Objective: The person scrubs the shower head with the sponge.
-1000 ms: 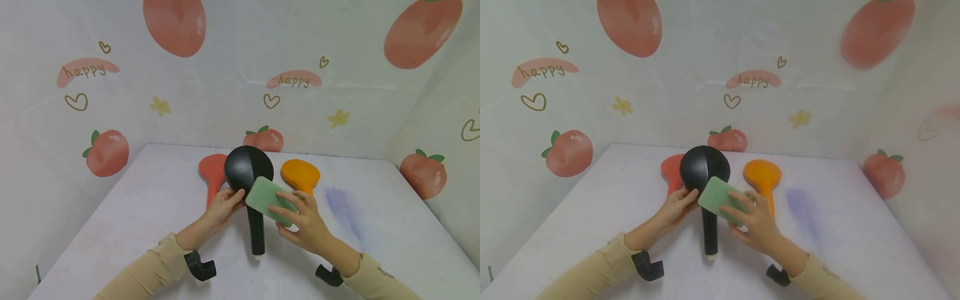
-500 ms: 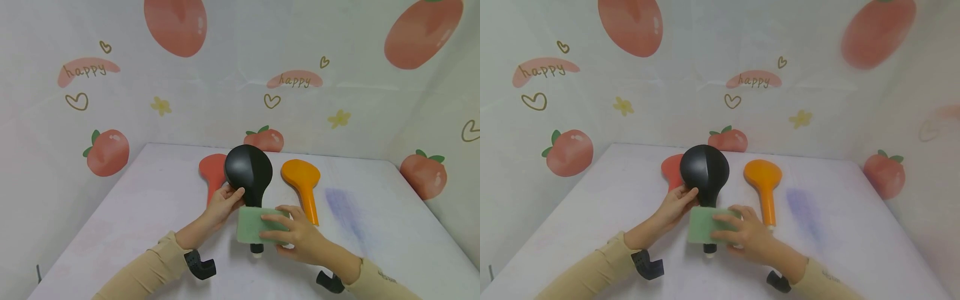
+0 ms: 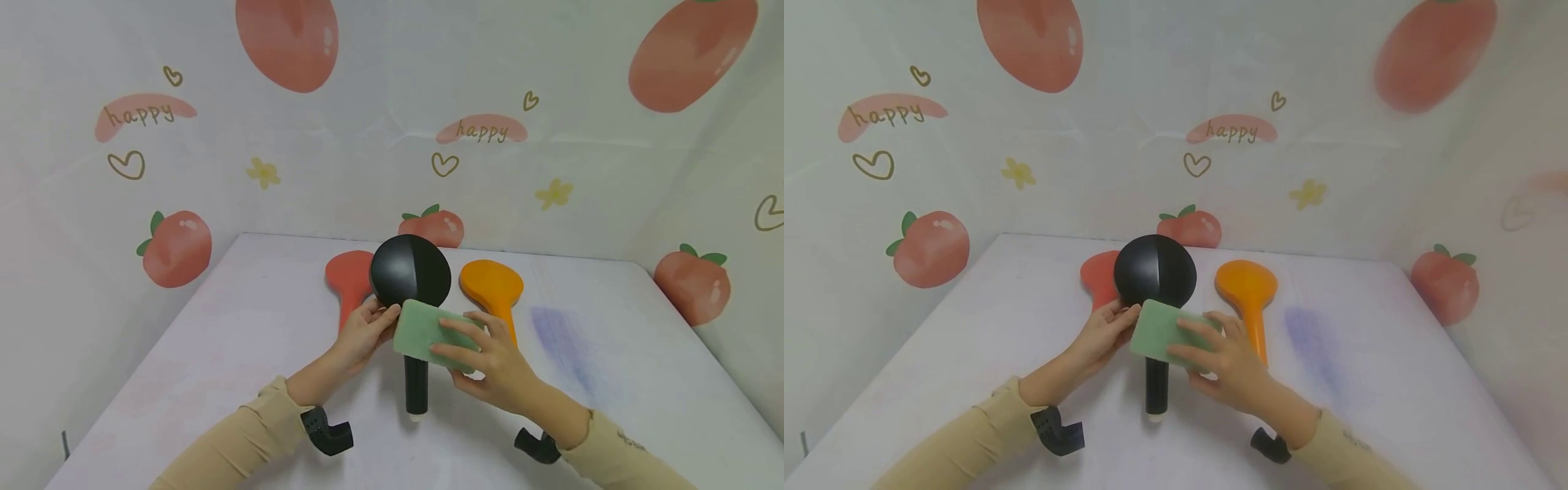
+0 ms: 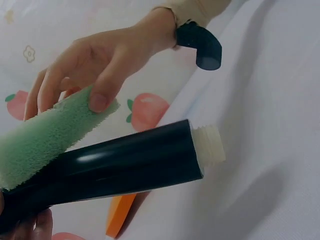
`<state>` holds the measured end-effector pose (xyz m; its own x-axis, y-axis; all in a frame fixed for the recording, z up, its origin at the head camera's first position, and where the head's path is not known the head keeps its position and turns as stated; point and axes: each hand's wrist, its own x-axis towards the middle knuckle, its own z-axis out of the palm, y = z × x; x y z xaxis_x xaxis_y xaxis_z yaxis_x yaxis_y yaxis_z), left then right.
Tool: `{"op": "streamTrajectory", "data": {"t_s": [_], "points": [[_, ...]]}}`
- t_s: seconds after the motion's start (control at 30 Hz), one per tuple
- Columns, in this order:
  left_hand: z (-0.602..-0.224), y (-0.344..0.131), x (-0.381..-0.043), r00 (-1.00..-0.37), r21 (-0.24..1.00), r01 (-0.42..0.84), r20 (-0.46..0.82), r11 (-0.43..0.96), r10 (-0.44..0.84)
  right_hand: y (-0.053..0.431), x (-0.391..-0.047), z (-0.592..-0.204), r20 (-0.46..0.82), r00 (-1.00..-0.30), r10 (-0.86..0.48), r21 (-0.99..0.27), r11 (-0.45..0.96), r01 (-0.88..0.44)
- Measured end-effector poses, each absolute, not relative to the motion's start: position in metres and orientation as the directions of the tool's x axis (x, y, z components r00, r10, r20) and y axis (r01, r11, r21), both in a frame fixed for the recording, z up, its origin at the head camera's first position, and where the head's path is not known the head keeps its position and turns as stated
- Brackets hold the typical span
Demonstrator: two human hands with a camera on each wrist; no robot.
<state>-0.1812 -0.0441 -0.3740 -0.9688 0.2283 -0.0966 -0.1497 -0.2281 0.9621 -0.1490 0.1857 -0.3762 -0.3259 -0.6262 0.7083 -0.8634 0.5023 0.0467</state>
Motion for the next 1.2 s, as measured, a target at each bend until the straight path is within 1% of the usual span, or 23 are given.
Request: {"op": "streamTrajectory", "data": {"t_s": [0.1, 0.2, 0.4, 0.53, 0.67, 0.8, 0.93, 1.0, 1.1, 1.2], "points": [[-0.373, -0.044, -0.181, -0.967, 0.960, -0.158, -0.103, -0.230, 0.234, 0.184, -0.148, -0.377, 0.704, -0.337, -0.625, 0.028, 0.498, -0.867], [-0.372, -0.045, -0.180, -0.968, 0.959, -0.167, -0.116, -0.229, 0.221, 0.184, -0.146, -0.379, 0.667, -0.329, -0.668, 0.032, 0.468, -0.883], [-0.371, -0.045, -0.182, -0.970, 0.946, -0.175, -0.119, -0.271, 0.211, 0.186, -0.137, -0.385, 0.567, -0.248, -0.786, 0.086, 0.355, -0.931], [-0.371, -0.045, -0.183, -0.972, 0.940, -0.179, -0.124, -0.292, 0.198, 0.188, -0.135, -0.385, 0.554, -0.218, -0.804, 0.089, 0.317, -0.944], [-0.371, -0.045, -0.182, -0.971, 0.939, -0.195, -0.145, -0.282, 0.189, 0.189, -0.139, -0.383, 0.590, -0.249, -0.768, 0.075, 0.359, -0.930], [-0.371, -0.044, -0.181, -0.966, 0.942, -0.209, -0.157, -0.265, 0.205, 0.187, -0.146, -0.379, 0.661, -0.296, -0.690, 0.061, 0.442, -0.895], [-0.370, -0.044, -0.179, -0.962, 0.943, -0.207, -0.148, -0.262, 0.228, 0.184, -0.150, -0.378, 0.710, -0.325, -0.625, 0.033, 0.490, -0.871], [-0.370, -0.044, -0.179, -0.961, 0.942, -0.209, -0.149, -0.261, 0.232, 0.184, -0.149, -0.378, 0.705, -0.334, -0.625, 0.027, 0.495, -0.869], [-0.369, -0.044, -0.179, -0.963, 0.942, -0.210, -0.153, -0.260, 0.223, 0.184, -0.145, -0.380, 0.671, -0.331, -0.664, 0.034, 0.472, -0.881], [-0.369, -0.044, -0.180, -0.968, 0.941, -0.208, -0.157, -0.268, 0.198, 0.185, -0.139, -0.383, 0.624, -0.303, -0.721, 0.051, 0.424, -0.904]]}}
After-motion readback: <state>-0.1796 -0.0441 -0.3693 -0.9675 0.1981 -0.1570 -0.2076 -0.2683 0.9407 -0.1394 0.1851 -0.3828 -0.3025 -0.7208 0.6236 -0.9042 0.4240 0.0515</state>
